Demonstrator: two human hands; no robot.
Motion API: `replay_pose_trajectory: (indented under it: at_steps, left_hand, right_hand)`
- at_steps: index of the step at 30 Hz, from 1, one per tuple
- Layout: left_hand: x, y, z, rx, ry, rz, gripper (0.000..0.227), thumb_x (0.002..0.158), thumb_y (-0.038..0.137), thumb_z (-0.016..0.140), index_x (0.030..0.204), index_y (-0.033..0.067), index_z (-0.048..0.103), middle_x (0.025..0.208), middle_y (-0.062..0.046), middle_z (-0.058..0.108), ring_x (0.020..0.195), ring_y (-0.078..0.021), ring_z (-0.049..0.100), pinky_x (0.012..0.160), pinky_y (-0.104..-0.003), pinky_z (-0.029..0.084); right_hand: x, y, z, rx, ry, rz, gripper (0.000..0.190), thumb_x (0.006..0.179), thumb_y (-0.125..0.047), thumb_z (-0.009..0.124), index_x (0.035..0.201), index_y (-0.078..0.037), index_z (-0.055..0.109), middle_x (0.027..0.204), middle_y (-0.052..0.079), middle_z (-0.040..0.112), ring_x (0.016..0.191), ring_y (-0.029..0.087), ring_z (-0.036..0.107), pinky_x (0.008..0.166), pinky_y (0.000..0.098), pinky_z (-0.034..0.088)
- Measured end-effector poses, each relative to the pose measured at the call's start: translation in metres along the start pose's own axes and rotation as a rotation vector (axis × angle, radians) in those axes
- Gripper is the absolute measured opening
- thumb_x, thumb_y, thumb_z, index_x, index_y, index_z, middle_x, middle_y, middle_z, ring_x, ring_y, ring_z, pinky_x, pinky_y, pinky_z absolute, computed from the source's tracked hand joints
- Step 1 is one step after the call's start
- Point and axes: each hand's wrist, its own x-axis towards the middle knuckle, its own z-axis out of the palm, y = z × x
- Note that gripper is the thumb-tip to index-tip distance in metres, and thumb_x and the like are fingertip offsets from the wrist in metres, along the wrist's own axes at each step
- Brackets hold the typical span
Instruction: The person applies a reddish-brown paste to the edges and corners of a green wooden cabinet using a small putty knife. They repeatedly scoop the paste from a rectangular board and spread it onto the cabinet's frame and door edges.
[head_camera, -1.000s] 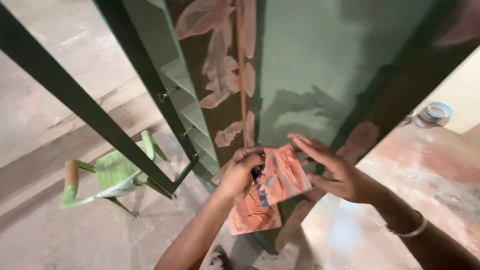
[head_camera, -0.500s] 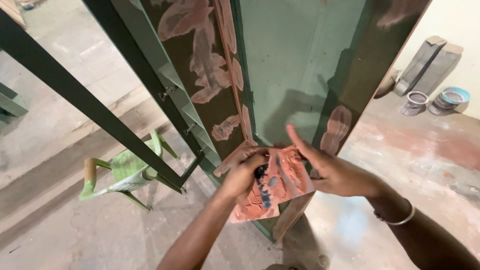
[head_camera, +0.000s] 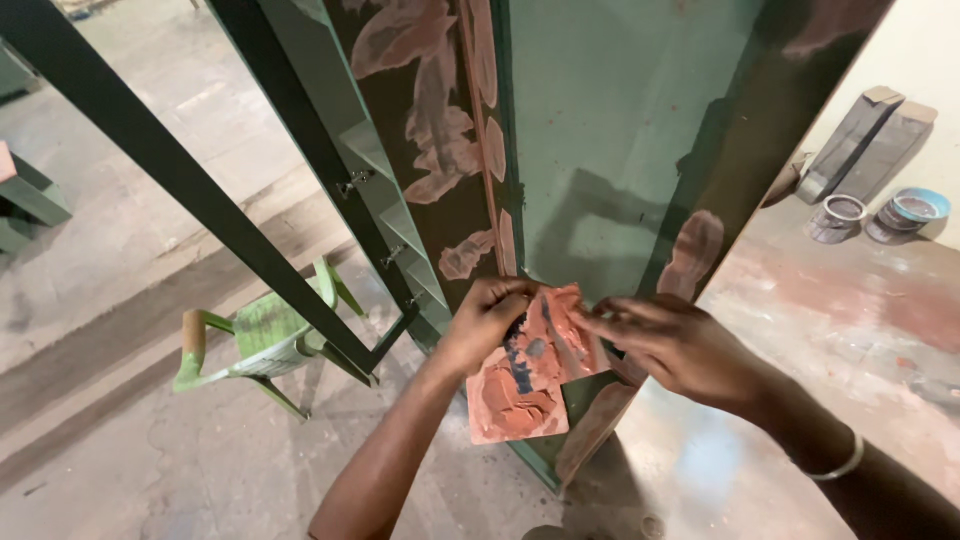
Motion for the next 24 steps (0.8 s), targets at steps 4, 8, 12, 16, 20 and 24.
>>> replay_pose_trajectory:
  at_steps: [4,8,12,16,20,24]
  left_hand:
    - [0.022,-0.012,-0.017,0.146,-0.022,0.135,0.029,0.096,0.008,0.051,0.109,-0.0075,0.072,0.08,0.004,0.061,0.073,-0.0044,0.054,0.064,-0.023,0.045]
    - [0.036,-0.027,-0.029,0.038,0.167,0.061,0.03,0.096,0.009,0.053,0.109,-0.0077,0.074,0.08,0.002,0.061,0.071,-0.0068,0.053,0.065,-0.024,0.044]
    - [0.056,-0.015,-0.048,-0.165,0.39,0.111,0.026,0.099,0.006,0.053,0.106,-0.0116,0.071,0.08,-0.006,0.057,0.069,-0.015,0.049,0.061,-0.031,0.039]
    - [0.084,0.036,-0.069,-0.331,0.563,0.167,0.031,0.091,0.005,0.046,0.106,-0.0052,0.071,0.096,-0.012,0.075,0.087,-0.0202,0.07,0.085,-0.032,0.055]
    - [0.112,0.082,-0.071,-0.442,0.557,0.216,0.032,0.091,0.004,0.043,0.107,-0.0065,0.069,0.1,-0.014,0.074,0.092,-0.0228,0.069,0.089,-0.034,0.055]
    - [0.138,0.119,-0.093,-0.244,0.52,0.324,0.028,0.094,0.003,0.044,0.104,-0.0092,0.067,0.09,-0.009,0.067,0.081,-0.0182,0.06,0.079,-0.031,0.048]
  right_hand:
    - [0.012,0.006,0.02,0.284,-0.045,-0.015,0.062,0.091,-0.005,0.066,0.149,-0.02,0.053,0.141,0.007,0.061,0.12,0.024,0.065,0.096,0.0355,0.056]
    - [0.029,0.034,0.034,0.626,-0.087,-0.069,0.059,0.096,0.0,0.061,0.152,-0.015,0.05,0.151,0.009,0.058,0.133,0.025,0.06,0.107,0.0382,0.051]
    - [0.064,0.079,0.03,0.826,-0.093,-0.214,0.05,0.099,-0.007,0.061,0.148,-0.013,0.057,0.151,0.009,0.06,0.134,0.024,0.062,0.109,0.0416,0.049]
    - [0.12,0.129,0.007,1.282,0.069,-0.245,0.047,0.103,-0.018,0.064,0.149,-0.008,0.056,0.138,0.013,0.068,0.126,0.025,0.067,0.109,0.0441,0.056]
    - [0.218,0.148,-0.011,1.904,0.176,-0.249,0.049,0.102,-0.014,0.064,0.149,-0.008,0.052,0.134,0.011,0.065,0.121,0.024,0.066,0.105,0.0431,0.055]
    - [0.333,0.152,-0.018,2.027,0.268,-0.38,0.047,0.107,-0.009,0.059,0.152,-0.003,0.05,0.139,0.011,0.064,0.126,0.024,0.061,0.115,0.0428,0.052]
